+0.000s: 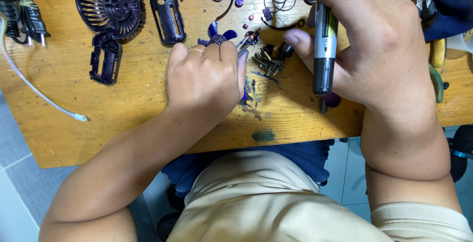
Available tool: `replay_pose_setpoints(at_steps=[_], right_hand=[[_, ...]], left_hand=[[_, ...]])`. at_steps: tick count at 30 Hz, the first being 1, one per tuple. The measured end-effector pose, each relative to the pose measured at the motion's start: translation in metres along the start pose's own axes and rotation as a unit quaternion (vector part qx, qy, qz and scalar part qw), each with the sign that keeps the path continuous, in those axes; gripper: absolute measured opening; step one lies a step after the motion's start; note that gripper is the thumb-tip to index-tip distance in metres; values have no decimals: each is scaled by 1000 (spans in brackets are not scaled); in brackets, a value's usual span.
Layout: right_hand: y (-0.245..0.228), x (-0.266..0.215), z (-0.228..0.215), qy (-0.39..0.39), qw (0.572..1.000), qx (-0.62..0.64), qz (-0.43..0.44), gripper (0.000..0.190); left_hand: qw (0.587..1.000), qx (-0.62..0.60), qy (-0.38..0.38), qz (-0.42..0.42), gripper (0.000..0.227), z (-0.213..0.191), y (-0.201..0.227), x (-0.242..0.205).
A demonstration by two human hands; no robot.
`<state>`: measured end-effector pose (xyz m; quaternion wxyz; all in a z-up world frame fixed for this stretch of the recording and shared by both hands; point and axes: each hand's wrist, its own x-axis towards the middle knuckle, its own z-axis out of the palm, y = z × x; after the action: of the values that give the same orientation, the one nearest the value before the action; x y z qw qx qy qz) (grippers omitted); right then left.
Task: Repairing a small electronic device by inspecting and marking components on a workbench using tweezers and a marker.
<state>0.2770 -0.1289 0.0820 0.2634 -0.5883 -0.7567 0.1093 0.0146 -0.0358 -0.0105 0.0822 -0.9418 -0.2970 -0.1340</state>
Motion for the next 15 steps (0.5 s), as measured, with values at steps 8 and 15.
replay_pose_setpoints(at_steps=[8,15], right_hand=[[3,-4,3,2,1000,-6,2,35],[5,-4,3,0,1000,-8,2,34]], left_hand=[[1000,5,-2,-4,38,-3,1,1],[1000,10,-7,-7,40,-4,1,0]])
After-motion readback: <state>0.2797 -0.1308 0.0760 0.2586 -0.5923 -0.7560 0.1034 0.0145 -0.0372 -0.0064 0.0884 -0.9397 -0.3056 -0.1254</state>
